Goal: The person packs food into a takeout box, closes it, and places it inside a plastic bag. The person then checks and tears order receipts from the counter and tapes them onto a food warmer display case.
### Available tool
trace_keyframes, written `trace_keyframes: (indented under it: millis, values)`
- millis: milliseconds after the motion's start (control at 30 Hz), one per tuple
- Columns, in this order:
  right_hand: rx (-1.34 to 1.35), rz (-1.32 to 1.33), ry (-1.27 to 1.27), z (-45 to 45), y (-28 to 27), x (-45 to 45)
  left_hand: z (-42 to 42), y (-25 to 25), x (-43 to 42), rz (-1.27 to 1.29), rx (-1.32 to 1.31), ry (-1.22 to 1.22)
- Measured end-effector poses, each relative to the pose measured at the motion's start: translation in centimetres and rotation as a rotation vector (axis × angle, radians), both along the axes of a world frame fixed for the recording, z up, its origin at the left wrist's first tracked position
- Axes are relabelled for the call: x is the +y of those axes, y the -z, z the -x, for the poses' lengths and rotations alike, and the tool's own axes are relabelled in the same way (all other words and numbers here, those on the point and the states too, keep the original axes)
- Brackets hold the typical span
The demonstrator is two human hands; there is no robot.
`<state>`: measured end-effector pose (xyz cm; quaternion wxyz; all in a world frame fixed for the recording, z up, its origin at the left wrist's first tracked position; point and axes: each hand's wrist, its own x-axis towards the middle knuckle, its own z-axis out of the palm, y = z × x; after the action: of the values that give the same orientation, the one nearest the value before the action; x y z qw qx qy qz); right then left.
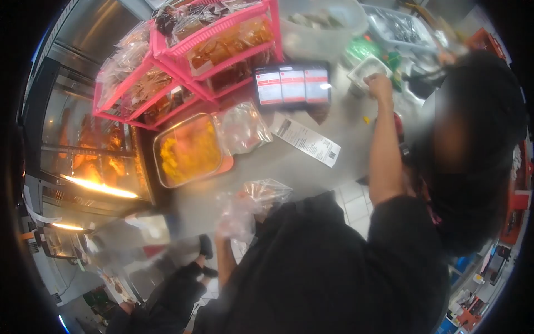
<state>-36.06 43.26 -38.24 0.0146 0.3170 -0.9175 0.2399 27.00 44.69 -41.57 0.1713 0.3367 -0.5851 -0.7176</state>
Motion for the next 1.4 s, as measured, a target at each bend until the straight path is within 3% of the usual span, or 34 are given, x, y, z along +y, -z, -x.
trace_keyframes:
  millis: [67,233,333,400,433,500,600,633,700,733,767,833,900,967,1033,1067,1133,1233,1400]
  values:
    - [-0.048,-0.149,-0.155,-0.6,-1.4,0.5,0.1,-0.6,-0.4,-0.158,0.046,-0.073]
    - [-0.016,-0.022,-0.196,0.1,0.1,1.7,-0.3,1.3,-0.6,-0.021,-0.272,0.015]
    - [0.037,0.034,-0.174,-0.3,0.6,1.8,0.0,0.5,0.3,-0.093,-0.09,-0.108]
    - [0.076,0.033,-0.139,-1.2,0.3,1.7,2.5,-5.2,0.7,0.247,-0.314,-0.116]
    - [0.094,0.11,-0.095,-2.7,-0.8,1.4,2.8,-5.1,1.2,0.252,-0.315,-0.12]
    - [0.125,0.261,-0.009,-6.0,-3.0,0.7,2.8,-4.7,2.3,0.105,-0.024,-0.34]
    - [0.152,0.402,0.08,-8.5,-3.9,1.3,2.2,-2.7,3.0,0.042,0.039,-0.35]
    - [0.293,0.469,0.088,-8.4,-3.5,1.7,1.9,-2.3,3.0,0.039,0.038,-0.353]
    - [0.43,0.534,0.086,-9.5,-3.4,2.3,1.1,-1.7,2.8,0.665,-0.572,0.08]
    - [0.354,0.612,0.119,-11.5,-4.0,2.5,1.1,-1.9,2.9,0.783,-0.657,0.145]
    - [0.276,0.691,0.153,-13.6,-4.4,2.5,1.3,-2.1,3.0,0.718,-0.614,0.083]
    - [-0.198,0.874,0.128,-17.9,-3.8,2.5,1.8,-2.4,3.2,0.483,-0.417,-0.113]
    - [-0.409,0.812,0.059,-24.2,-4.6,2.4,2.2,-2.8,3.6,0.29,-0.25,-0.27]
    - [-0.866,0.91,-0.16,-31.2,-5.2,2.7,2.1,-3.0,4.0,0.228,-0.208,-0.328]
    - [-1.108,0.685,-0.434,-36.9,-5.1,3.5,2.0,-3.3,4.4,0.201,-0.197,-0.349]
    - [-1.112,0.596,-0.569,-39.2,-5.1,3.9,1.9,-3.3,4.6,0.187,-0.191,-0.36]
    - [-0.754,0.383,-0.915,-41.5,-2.5,4.6,1.8,-3.5,5.2,0.171,-0.193,-0.367]
    - [-0.875,0.302,-1.038,-41.7,-0.4,5.5,1.8,-3.6,5.5,0.165,-0.193,-0.372]
    - [-0.919,0.267,-1.024,-40.8,0.1,5.9,2.2,-3.6,5.6,0.163,-0.193,-0.365]
